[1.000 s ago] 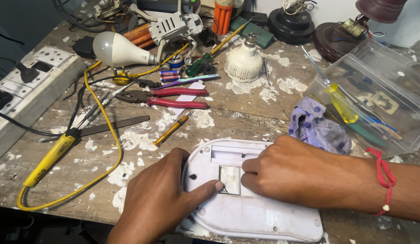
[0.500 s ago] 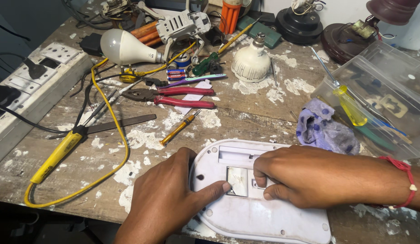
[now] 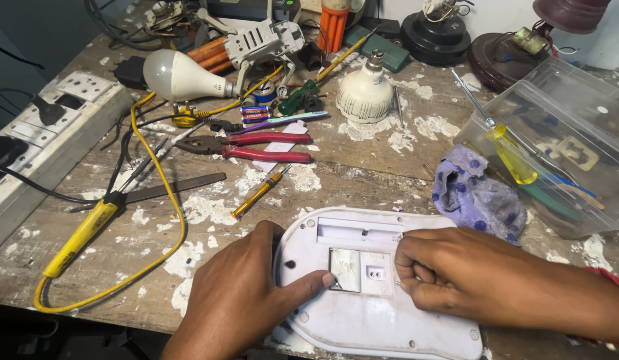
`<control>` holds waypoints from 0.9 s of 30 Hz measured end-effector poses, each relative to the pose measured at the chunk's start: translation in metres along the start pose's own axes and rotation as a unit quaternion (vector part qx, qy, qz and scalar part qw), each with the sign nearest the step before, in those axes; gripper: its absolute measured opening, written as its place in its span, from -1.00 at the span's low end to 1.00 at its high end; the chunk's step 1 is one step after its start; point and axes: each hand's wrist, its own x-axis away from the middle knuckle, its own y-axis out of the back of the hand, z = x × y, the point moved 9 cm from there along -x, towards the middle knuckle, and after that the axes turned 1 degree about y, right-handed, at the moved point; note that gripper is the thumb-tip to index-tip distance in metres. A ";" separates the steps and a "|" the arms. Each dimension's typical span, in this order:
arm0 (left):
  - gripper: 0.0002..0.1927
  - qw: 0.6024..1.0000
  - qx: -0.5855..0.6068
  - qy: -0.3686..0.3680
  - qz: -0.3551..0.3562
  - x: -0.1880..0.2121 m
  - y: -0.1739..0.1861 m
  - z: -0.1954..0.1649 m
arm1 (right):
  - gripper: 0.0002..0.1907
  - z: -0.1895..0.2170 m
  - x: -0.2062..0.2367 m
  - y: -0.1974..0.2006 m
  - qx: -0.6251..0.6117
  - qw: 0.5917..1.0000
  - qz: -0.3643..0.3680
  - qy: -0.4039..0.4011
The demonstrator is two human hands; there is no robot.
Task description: The person holds a white plastic light fixture on a cluttered workbench and uses a yellow-handled screwdriver to unscrew screws from its back panel, repositioning the fixture between screws and continuing to loosen additional screws by hand and with the screwdriver.
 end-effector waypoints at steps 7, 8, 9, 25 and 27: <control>-0.09 1.000 0.014 -0.025 0.008 0.000 -0.010 0.002 | -0.79 -0.028 0.021 0.000 -0.038 0.978 0.032 -0.202; -0.08 1.000 0.013 -0.021 0.013 -0.001 -0.011 0.003 | -0.79 -0.029 0.021 0.001 -0.051 0.977 0.031 -0.207; -0.07 1.000 0.005 -0.022 0.014 -0.001 -0.011 0.003 | -0.79 -0.031 0.020 0.001 -0.063 0.975 0.029 -0.212; -0.03 0.999 0.011 -0.020 0.048 -0.018 -0.016 0.006 | -0.81 -0.003 -0.005 0.019 -0.108 0.978 -0.106 0.144; -0.05 0.998 0.014 -0.014 0.057 -0.019 -0.017 0.005 | -0.80 -0.002 -0.006 0.017 -0.061 0.978 -0.127 0.151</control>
